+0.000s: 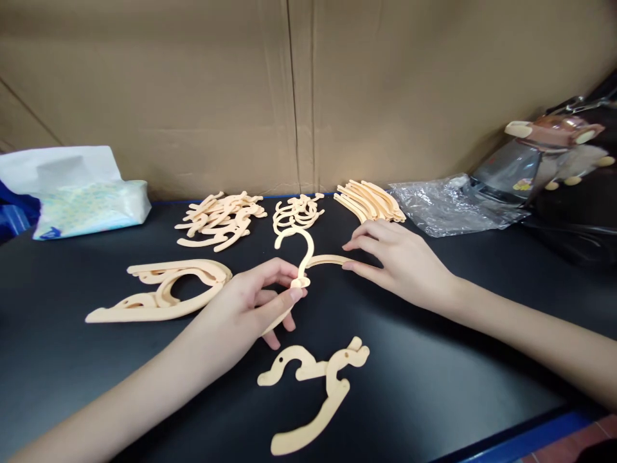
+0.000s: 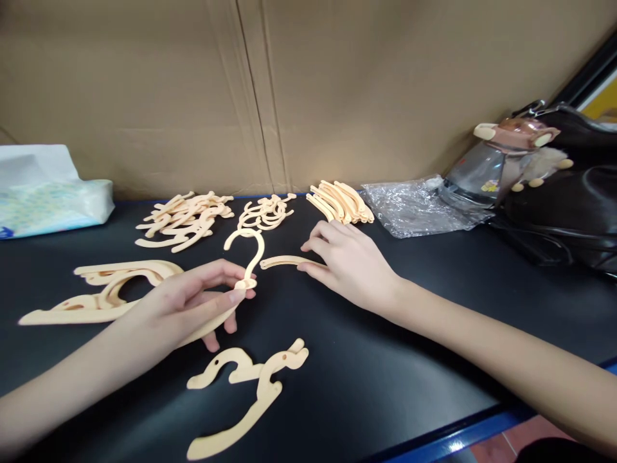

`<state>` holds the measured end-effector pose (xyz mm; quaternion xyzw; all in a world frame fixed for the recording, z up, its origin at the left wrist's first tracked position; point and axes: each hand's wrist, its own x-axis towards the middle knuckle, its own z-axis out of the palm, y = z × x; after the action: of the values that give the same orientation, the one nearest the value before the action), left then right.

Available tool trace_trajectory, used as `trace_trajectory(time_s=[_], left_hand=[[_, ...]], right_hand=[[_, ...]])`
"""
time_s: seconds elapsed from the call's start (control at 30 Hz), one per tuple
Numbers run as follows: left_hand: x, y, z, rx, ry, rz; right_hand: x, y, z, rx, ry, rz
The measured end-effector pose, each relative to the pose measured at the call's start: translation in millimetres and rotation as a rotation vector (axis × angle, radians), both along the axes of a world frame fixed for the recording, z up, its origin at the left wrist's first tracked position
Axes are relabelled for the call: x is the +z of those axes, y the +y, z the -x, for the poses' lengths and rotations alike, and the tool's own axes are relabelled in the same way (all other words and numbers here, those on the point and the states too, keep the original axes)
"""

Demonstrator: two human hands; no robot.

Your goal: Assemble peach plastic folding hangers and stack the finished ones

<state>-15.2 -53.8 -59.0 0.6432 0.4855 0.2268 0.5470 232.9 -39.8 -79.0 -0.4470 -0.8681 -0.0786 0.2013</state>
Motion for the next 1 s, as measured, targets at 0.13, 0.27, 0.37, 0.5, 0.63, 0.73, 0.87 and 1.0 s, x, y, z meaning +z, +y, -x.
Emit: trace_trajectory(time_s=[0.13,0.27,0.37,0.5,0.63,0.73,0.87,1.0], left_hand=[[-0.6,6,2,0.026,-0.088,0.105],[-2.0,9,3,0.051,-0.134,0.139],[-2.6,10,2,0.071,-0.155,0.116],[-1.9,9,2,0.083,-0.147,0.111],[-1.6,8,2,0.087,-0.132,0.135],[-3.0,9,4,0.086,-0.161,0.164],[-4.8,12,7,0.098,-0.178,0.202],[-4.4,13,8,0.12,-0.214,0.254]], right_hand=[[-0.4,1,0,0.011,-0.049,0.076],[5.4,-3,2,-0.011,0.094,0.226],[7.8,-5,3,0.01,0.142,0.25],[5.6,-9,7,0.027,0.084,0.166],[3.3,-15,12,0.032,-0.014,0.125],[3.4,-18,13,0.062,-0.039,0.129],[3.9,-17,13,0.134,0.089,0.168],[2.1,-17,12,0.205,0.189,0.259]])
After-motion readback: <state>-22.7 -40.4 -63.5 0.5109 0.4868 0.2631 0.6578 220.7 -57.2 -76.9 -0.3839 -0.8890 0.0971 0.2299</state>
